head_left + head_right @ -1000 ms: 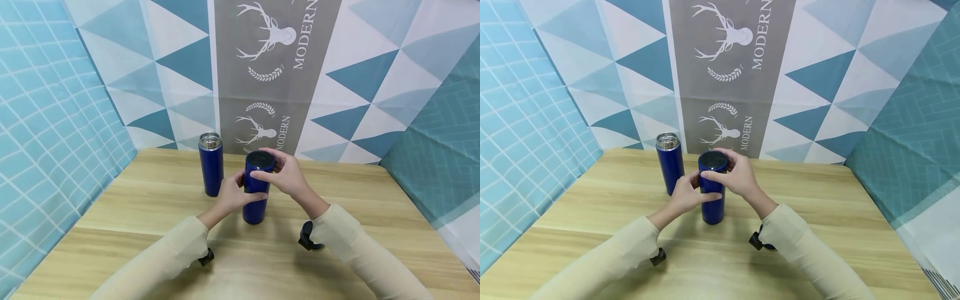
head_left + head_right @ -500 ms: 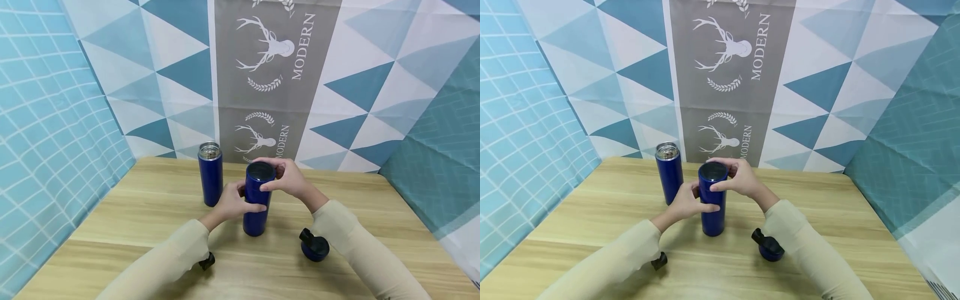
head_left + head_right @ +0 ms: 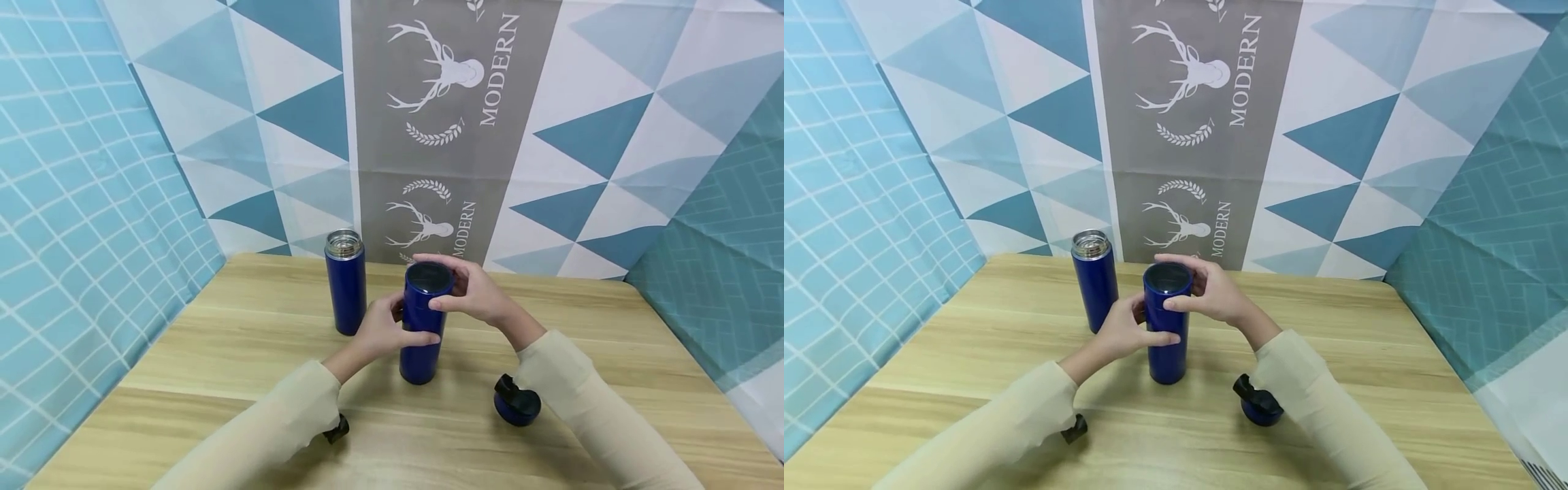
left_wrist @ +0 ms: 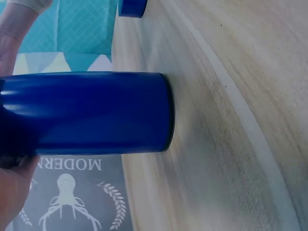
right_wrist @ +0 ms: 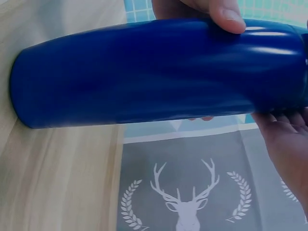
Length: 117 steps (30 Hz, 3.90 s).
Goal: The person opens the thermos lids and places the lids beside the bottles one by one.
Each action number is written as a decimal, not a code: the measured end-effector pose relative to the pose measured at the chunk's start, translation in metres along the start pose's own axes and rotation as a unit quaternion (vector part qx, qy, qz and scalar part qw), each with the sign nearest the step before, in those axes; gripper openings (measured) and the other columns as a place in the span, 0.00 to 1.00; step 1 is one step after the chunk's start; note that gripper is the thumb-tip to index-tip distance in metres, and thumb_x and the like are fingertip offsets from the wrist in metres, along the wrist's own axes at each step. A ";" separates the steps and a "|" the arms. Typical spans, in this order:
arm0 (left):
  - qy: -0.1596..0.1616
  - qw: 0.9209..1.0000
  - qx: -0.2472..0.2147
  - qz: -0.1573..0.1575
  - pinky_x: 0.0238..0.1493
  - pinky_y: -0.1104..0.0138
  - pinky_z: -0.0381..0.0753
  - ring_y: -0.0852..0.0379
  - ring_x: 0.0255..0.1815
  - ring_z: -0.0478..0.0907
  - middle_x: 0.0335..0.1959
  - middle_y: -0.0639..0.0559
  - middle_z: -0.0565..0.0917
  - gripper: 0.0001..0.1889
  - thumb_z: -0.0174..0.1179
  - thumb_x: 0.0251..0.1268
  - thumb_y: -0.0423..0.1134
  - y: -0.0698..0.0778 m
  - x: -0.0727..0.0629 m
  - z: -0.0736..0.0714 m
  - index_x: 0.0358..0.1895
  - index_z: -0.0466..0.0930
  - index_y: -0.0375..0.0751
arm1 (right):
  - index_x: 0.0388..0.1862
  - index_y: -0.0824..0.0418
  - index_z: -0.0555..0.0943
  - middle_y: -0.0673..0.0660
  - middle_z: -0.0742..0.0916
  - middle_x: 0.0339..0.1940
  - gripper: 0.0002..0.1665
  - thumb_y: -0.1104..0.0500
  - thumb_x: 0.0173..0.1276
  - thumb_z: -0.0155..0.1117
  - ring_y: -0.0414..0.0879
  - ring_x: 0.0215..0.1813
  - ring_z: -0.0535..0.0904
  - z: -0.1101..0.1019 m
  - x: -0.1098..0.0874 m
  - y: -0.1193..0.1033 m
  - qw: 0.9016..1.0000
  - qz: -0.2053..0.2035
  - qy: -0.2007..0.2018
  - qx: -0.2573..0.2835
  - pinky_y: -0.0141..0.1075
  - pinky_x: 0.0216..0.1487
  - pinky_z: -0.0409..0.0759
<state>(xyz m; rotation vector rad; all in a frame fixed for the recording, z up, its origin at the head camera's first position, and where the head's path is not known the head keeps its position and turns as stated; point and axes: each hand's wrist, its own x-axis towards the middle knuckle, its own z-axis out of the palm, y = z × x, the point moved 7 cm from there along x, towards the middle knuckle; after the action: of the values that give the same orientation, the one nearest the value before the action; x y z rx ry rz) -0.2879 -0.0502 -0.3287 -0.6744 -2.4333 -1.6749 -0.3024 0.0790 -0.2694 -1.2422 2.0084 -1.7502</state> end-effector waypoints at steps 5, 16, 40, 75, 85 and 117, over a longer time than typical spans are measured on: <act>0.052 0.998 0.024 -0.012 0.43 0.64 0.85 0.60 0.38 0.83 0.41 0.48 0.88 0.29 0.79 0.38 0.43 0.002 -0.007 0.001 0.48 0.81 0.41 | 0.71 0.70 0.62 0.70 0.73 0.68 0.45 0.60 0.59 0.72 0.50 0.65 0.76 -0.001 -0.006 -0.008 0.999 -0.002 0.025 -0.036 0.31 0.65 0.76; 0.093 0.993 0.070 -0.007 0.42 0.67 0.84 0.58 0.40 0.84 0.41 0.50 0.88 0.32 0.80 0.35 0.46 0.015 -0.011 -0.002 0.49 0.80 0.42 | 0.66 0.65 0.71 0.62 0.80 0.63 0.41 0.66 0.52 0.76 0.52 0.64 0.78 0.003 -0.016 -0.034 0.971 0.034 0.170 -0.165 0.38 0.66 0.75; 0.081 0.995 0.057 -0.011 0.49 0.61 0.85 0.55 0.45 0.85 0.43 0.48 0.88 0.31 0.79 0.39 0.47 0.014 -0.007 -0.005 0.51 0.80 0.41 | 0.64 0.65 0.73 0.62 0.80 0.63 0.37 0.66 0.54 0.74 0.54 0.63 0.79 -0.002 -0.010 -0.030 0.974 0.065 0.165 -0.141 0.40 0.65 0.76; 0.014 0.999 0.021 -0.029 0.57 0.62 0.82 0.53 0.52 0.84 0.51 0.49 0.86 0.34 0.79 0.39 0.41 -0.003 0.001 -0.012 0.56 0.79 0.44 | 0.62 0.61 0.76 0.59 0.82 0.62 0.36 0.64 0.52 0.76 0.50 0.63 0.79 -0.012 -0.005 -0.019 0.982 0.097 0.123 -0.105 0.40 0.66 0.76; 0.012 0.999 0.022 -0.031 0.56 0.63 0.83 0.53 0.52 0.84 0.51 0.48 0.86 0.34 0.79 0.38 0.41 -0.003 0.000 -0.009 0.56 0.79 0.43 | 0.62 0.61 0.76 0.60 0.82 0.61 0.37 0.64 0.51 0.76 0.52 0.62 0.80 -0.015 -0.006 -0.018 0.984 0.093 0.109 -0.106 0.42 0.65 0.76; -0.048 0.998 0.040 -0.017 0.56 0.63 0.83 0.53 0.53 0.84 0.52 0.47 0.85 0.34 0.78 0.40 0.40 0.004 0.016 -0.011 0.57 0.78 0.41 | 0.66 0.76 0.66 0.42 0.84 0.55 0.44 0.65 0.51 0.76 0.39 0.57 0.82 -0.032 0.014 -0.004 0.999 0.018 -0.042 0.009 0.32 0.59 0.81</act>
<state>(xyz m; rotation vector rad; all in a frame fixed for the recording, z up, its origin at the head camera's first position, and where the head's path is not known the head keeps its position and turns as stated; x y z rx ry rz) -0.3027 -0.0546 -0.3157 -0.7224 -2.5748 -1.5825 -0.3291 0.0925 -0.2520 -1.2459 1.9504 -1.6674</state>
